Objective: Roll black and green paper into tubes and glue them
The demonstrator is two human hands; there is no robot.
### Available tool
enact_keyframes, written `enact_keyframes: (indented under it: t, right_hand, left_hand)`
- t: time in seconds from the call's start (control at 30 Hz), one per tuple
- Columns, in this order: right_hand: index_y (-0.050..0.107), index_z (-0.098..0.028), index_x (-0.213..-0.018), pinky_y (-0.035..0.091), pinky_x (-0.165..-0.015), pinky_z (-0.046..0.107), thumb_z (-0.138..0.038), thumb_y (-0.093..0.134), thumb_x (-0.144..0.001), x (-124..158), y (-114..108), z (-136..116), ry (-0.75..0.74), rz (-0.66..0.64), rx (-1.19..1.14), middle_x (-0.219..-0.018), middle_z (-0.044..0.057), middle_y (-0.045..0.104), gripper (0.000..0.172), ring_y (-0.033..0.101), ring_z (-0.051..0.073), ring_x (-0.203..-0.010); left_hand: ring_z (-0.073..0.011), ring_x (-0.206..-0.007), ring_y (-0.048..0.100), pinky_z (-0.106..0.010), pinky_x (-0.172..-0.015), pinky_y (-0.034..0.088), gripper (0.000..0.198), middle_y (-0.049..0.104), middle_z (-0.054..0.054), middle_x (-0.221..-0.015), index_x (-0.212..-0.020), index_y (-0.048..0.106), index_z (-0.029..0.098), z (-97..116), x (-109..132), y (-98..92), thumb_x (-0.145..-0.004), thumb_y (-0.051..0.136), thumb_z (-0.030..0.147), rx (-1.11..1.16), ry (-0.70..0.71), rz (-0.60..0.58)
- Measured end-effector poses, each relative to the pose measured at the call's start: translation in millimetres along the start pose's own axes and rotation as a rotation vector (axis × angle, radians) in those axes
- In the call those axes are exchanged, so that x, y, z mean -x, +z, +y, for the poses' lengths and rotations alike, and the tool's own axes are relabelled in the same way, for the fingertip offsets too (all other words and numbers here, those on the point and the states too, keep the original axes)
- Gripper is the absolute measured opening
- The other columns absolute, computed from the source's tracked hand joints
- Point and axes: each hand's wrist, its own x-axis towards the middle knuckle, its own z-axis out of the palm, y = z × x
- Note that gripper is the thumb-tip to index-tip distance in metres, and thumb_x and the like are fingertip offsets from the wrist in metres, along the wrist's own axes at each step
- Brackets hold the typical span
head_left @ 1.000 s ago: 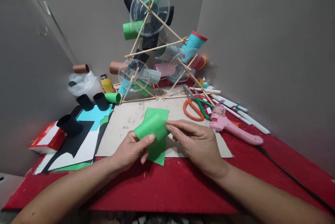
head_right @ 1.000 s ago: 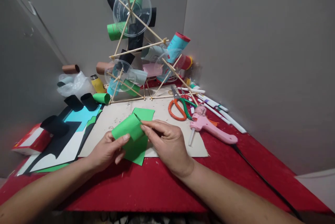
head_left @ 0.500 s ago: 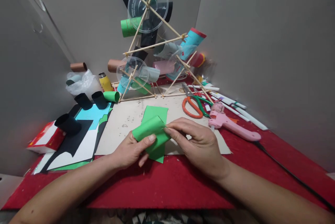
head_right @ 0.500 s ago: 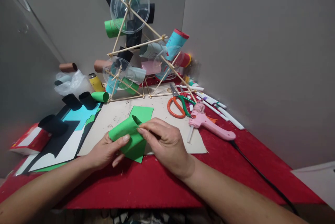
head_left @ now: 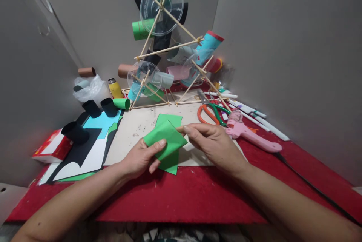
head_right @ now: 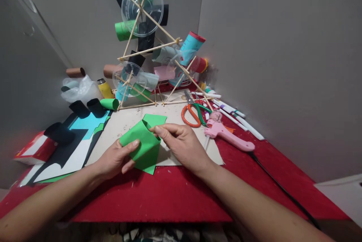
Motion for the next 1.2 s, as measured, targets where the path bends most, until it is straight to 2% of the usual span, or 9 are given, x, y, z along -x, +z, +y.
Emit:
enact_keyframes:
  t: [0.13, 0.37, 0.57, 0.63, 0.7, 0.8, 0.87, 1.0, 1.2]
  right_hand:
    - [0.074, -0.017, -0.082, 0.046, -0.062, 0.026, -0.047, 0.060, -0.085, 0, -2, 0, -0.042, 0.104, 0.027, -0.078, 0.004, 0.070, 0.033, 0.061, 0.018, -0.073]
    - [0.069, -0.018, -0.067, 0.043, -0.060, 0.025, -0.041, 0.067, -0.079, 4, 4, 1, -0.012, 0.024, 0.025, -0.065, 0.000, 0.063, 0.026, 0.053, 0.014, -0.062]
    - [0.066, -0.016, -0.064, 0.027, -0.039, 0.019, -0.049, 0.079, -0.066, -7, -2, 8, 0.160, 0.201, -0.335, -0.046, -0.006, 0.043, 0.035, 0.033, 0.006, -0.042]
    - [0.065, -0.016, -0.064, 0.023, -0.036, 0.016, -0.048, 0.084, -0.060, -9, -1, 10, 0.247, 0.209, -0.467, -0.046, -0.007, 0.042, 0.038, 0.030, 0.004, -0.040]
    - [0.064, -0.015, -0.063, 0.022, -0.034, 0.014, -0.046, 0.087, -0.056, -9, 2, 12, 0.318, 0.178, -0.550, -0.048, -0.008, 0.043, 0.040, 0.031, 0.002, -0.040]
    - [0.061, -0.014, -0.060, 0.024, -0.032, 0.012, -0.043, 0.088, -0.056, -10, 4, 13, 0.376, 0.080, -0.606, -0.049, -0.006, 0.047, 0.040, 0.036, 0.002, -0.039]
    - [0.063, -0.014, -0.063, 0.028, -0.032, 0.011, -0.042, 0.087, -0.058, -10, 3, 14, 0.385, 0.056, -0.601, -0.053, -0.003, 0.056, 0.037, 0.041, 0.002, -0.040]
    - [0.069, -0.014, -0.085, 0.035, -0.034, 0.011, -0.037, 0.082, -0.064, -14, -2, 14, 0.370, 0.149, -0.563, -0.071, 0.004, 0.070, 0.034, 0.052, 0.005, -0.046]
    - [0.068, -0.015, -0.088, 0.035, -0.035, 0.012, -0.028, 0.072, -0.074, -18, -7, 14, 0.370, 0.210, -0.544, -0.070, 0.003, 0.070, 0.020, 0.050, 0.005, -0.045]
  left_hand:
    - [-0.0044, -0.032, 0.028, -0.021, -0.045, 0.023, 0.036, 0.039, 0.010, -0.037, -0.079, 0.055, 0.016, -2, -2, -2.0, -0.090, 0.055, 0.051, 0.022, -0.035, 0.014]
    - [-0.0023, -0.030, 0.030, -0.018, -0.037, 0.018, 0.038, 0.041, 0.009, -0.042, -0.074, 0.056, 0.014, -4, -2, -5.5, -0.085, 0.063, 0.050, 0.014, -0.065, 0.055]
    - [-0.0060, -0.036, 0.042, -0.018, -0.037, 0.032, 0.045, 0.052, 0.006, -0.052, -0.102, 0.065, 0.013, 0, 2, -2.3, -0.077, 0.070, 0.049, -0.194, 0.041, 0.177]
    - [-0.0081, -0.040, 0.046, -0.020, -0.040, 0.037, 0.040, 0.053, 0.005, -0.052, -0.104, 0.066, 0.013, -1, 2, -1.8, -0.079, 0.069, 0.044, -0.299, 0.120, 0.210]
    - [-0.0098, -0.049, 0.052, -0.022, -0.047, 0.042, 0.024, 0.059, 0.000, -0.059, -0.088, 0.069, 0.014, 0, 2, -2.8, -0.085, 0.064, 0.037, -0.447, 0.278, 0.192]
    - [-0.0104, -0.056, 0.054, -0.022, -0.053, 0.043, 0.030, 0.061, -0.002, -0.061, -0.065, 0.066, 0.014, 10, 2, -8.2, -0.090, 0.056, 0.028, -0.658, 0.487, 0.189]
    - [-0.0096, -0.054, 0.054, -0.021, -0.052, 0.042, 0.029, 0.060, 0.000, -0.058, -0.065, 0.065, 0.015, 20, 2, -14.4, -0.091, 0.056, 0.025, -0.742, 0.565, 0.260]
    - [-0.0086, -0.051, 0.053, -0.020, -0.050, 0.040, 0.021, 0.060, 0.002, -0.057, -0.071, 0.064, 0.016, 37, 3, -29.0, -0.090, 0.059, 0.023, -0.891, 0.708, 0.359]
    - [-0.0100, -0.053, 0.057, -0.021, -0.050, 0.041, 0.008, 0.065, -0.001, -0.065, -0.091, 0.066, 0.014, 29, 6, -36.9, -0.089, 0.060, 0.019, -1.160, 0.801, 0.113]
